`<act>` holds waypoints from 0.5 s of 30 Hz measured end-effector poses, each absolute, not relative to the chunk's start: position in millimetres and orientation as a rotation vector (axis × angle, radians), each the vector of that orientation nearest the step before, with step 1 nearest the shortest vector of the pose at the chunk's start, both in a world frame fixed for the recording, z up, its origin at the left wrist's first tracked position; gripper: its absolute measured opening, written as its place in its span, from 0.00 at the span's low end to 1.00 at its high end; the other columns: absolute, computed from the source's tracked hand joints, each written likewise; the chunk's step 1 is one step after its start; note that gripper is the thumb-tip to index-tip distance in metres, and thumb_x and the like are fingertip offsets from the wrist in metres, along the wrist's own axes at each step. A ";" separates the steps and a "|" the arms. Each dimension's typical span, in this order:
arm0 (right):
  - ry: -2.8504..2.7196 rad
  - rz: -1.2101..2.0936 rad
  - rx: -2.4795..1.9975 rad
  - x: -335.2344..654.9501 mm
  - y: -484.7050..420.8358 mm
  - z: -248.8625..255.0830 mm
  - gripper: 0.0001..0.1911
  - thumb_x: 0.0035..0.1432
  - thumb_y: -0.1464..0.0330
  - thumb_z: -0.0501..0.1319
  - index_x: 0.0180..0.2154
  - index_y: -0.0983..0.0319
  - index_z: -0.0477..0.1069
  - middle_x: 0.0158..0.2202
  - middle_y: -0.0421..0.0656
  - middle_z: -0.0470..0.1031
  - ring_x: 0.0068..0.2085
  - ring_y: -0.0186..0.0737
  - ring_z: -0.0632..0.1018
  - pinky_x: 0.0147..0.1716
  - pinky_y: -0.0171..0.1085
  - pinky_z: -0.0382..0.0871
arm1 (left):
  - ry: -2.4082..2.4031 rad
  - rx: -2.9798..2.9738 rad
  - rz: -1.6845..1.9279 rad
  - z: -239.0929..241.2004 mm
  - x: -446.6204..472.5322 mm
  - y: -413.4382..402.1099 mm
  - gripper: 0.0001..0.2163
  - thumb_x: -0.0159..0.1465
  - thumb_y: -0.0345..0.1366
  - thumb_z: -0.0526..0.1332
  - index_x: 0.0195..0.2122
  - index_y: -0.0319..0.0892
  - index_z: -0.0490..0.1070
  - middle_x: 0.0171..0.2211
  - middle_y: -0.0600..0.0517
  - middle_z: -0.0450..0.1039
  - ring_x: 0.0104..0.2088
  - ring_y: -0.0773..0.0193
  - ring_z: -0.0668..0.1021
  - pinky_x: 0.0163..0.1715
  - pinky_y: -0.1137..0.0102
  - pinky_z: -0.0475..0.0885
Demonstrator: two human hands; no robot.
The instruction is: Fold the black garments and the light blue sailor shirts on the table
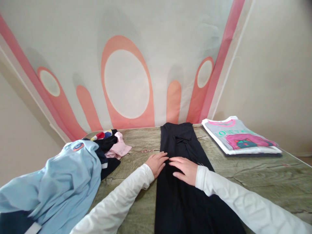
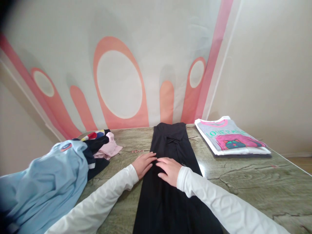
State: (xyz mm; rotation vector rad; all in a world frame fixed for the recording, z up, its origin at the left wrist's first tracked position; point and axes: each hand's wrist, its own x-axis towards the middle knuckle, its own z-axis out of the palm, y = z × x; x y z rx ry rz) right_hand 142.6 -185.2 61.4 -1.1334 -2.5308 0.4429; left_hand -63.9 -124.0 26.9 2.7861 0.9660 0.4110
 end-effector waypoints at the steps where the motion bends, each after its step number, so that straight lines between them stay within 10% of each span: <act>1: -2.540 0.394 -1.174 141.9 -181.2 60.6 0.20 0.55 0.64 0.53 0.48 0.66 0.66 0.50 0.51 0.64 0.51 0.45 0.65 0.50 0.44 0.58 | 0.991 2.796 0.399 24.4 -61.7 -114.3 0.16 0.61 0.33 0.49 0.51 0.40 0.62 0.54 0.45 0.60 0.55 0.56 0.61 0.52 0.58 0.58; 15: -2.600 0.536 -1.012 138.3 -191.5 63.3 0.15 0.53 0.65 0.56 0.43 0.62 0.68 0.42 0.46 0.67 0.42 0.40 0.68 0.44 0.39 0.62 | 0.941 2.794 0.456 24.0 -98.3 -135.6 0.14 0.58 0.42 0.55 0.44 0.47 0.68 0.47 0.47 0.64 0.48 0.55 0.66 0.47 0.59 0.63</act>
